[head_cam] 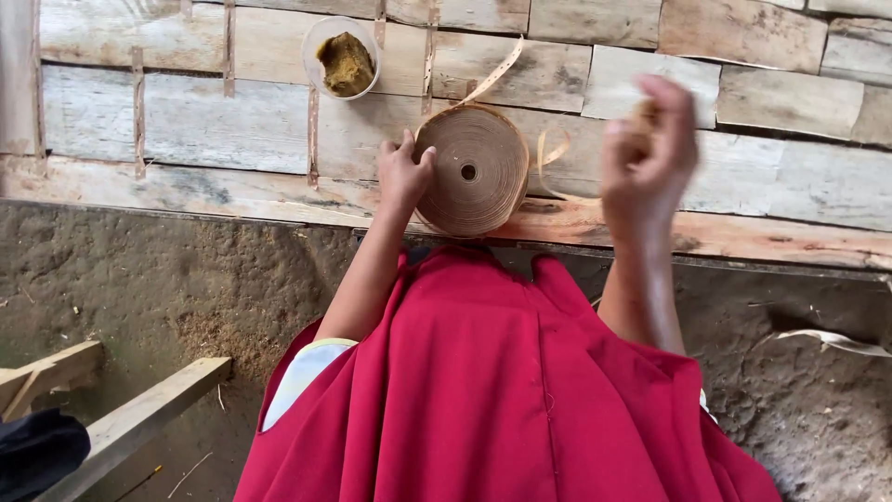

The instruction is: The person applies a brown paste from a container onto thin strips of material and presses them onto a wooden plank roof surface. They repeat this process across multiple sections of the roof, smoothing each strip into place.

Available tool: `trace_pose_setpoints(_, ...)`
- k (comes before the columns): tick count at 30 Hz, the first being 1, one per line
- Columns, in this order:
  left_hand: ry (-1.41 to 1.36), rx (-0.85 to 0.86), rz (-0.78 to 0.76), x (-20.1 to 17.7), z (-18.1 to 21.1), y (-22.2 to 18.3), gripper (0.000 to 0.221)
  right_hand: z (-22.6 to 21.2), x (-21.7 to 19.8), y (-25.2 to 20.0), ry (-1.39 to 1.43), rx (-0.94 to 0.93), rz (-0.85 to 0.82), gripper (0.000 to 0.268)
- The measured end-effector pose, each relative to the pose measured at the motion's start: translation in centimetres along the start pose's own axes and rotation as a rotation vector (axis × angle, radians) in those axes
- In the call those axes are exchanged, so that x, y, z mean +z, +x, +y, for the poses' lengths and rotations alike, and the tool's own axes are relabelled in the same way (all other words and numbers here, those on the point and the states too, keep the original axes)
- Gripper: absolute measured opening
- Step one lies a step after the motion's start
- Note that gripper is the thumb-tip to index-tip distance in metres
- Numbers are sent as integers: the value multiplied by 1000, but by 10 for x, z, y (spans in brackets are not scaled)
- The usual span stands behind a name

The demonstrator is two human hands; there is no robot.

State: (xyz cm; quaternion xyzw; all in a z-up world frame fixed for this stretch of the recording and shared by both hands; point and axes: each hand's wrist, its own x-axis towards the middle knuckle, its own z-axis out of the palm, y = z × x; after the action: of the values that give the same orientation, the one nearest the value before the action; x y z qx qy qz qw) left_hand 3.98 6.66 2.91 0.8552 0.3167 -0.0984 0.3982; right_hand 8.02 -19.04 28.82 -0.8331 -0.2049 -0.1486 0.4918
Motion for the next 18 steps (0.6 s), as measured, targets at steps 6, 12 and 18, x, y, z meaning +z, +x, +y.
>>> trace_pose_setpoints(6,390,157,276,9,28,-25,110,143,49,-25,-384,106,-373,34)
trace_pose_setpoints(12,432,598,126,79,42,-41,76,235,101,-62,-644,265,-755,35)
trace_pose_setpoints(18,645,481,-166,76,65,-67,117,287,119,-96,-704,45,-700,17)
